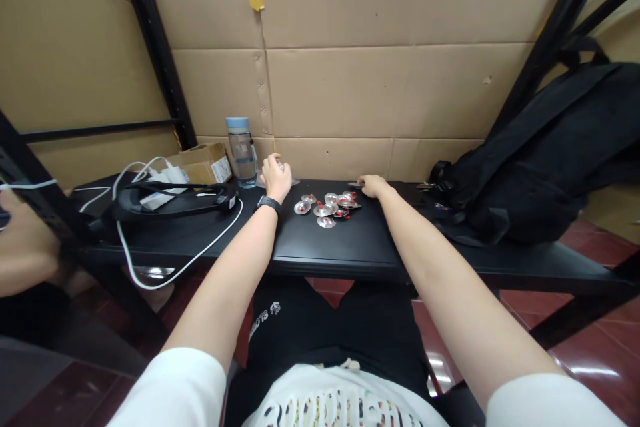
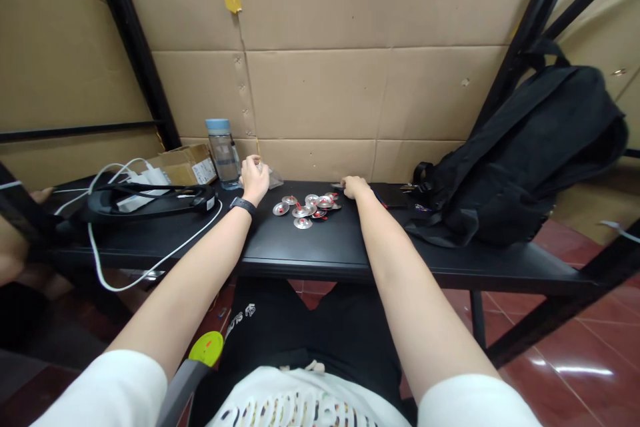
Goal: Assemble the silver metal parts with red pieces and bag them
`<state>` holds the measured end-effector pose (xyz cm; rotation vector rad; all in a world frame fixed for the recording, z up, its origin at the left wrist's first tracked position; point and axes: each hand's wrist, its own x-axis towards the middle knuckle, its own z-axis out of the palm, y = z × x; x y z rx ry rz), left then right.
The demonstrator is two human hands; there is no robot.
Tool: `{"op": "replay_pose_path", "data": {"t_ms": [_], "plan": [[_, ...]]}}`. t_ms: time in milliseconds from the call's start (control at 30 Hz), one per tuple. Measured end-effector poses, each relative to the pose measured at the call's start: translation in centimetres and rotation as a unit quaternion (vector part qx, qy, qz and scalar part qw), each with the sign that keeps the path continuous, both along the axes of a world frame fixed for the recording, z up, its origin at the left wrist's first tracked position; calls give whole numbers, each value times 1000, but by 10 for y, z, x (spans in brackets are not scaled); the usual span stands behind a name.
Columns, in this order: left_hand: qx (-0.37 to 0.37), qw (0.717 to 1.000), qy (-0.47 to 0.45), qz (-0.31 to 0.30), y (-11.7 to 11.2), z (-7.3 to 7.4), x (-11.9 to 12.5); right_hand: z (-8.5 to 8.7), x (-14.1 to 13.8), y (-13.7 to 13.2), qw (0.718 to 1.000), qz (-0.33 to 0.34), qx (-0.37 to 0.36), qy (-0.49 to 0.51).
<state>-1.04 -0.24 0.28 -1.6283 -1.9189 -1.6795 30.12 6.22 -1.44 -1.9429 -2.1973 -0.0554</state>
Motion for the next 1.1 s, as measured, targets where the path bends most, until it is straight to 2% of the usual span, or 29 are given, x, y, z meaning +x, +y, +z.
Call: {"op": "replay_pose_path", "data": {"t_ms": [100, 200, 300, 400, 500, 567, 667, 733, 867, 967, 1100], "plan": [[33, 998, 36, -27, -3, 0, 4, -4, 8, -9, 999, -3, 39, 28], [51, 990, 70, -111, -6, 0, 10, 0, 13, -18, 983, 28, 108, 148], [57, 966, 100, -233, -13, 3, 24, 11, 6, -32, 947, 127, 127, 266], [49, 933, 119, -336, -23, 5, 41, 22, -14, -50, 915, 246, 112, 299], [11, 908, 133, -397, -28, 5, 49, 27, -35, -63, 900, 277, 131, 309], [-8, 909, 124, -398, -27, 4, 48, 26, -43, -66, 895, 265, 152, 324], [-22, 924, 77, -373, -20, 2, 40, 21, -45, -62, 877, 220, 165, 395], [-20, 935, 48, -350, -15, 1, 35, 18, -43, -59, 851, 204, 145, 462], [-14, 943, 15, -333, -10, 0, 29, 16, -40, -57, 802, 221, 63, 551], [-30, 942, 10, -335, -11, -1, 30, 16, -40, -59, 799, 213, 33, 561], [-36, 938, 20, -344, -16, -1, 34, 17, -40, -60, 804, 193, 42, 561]]}}
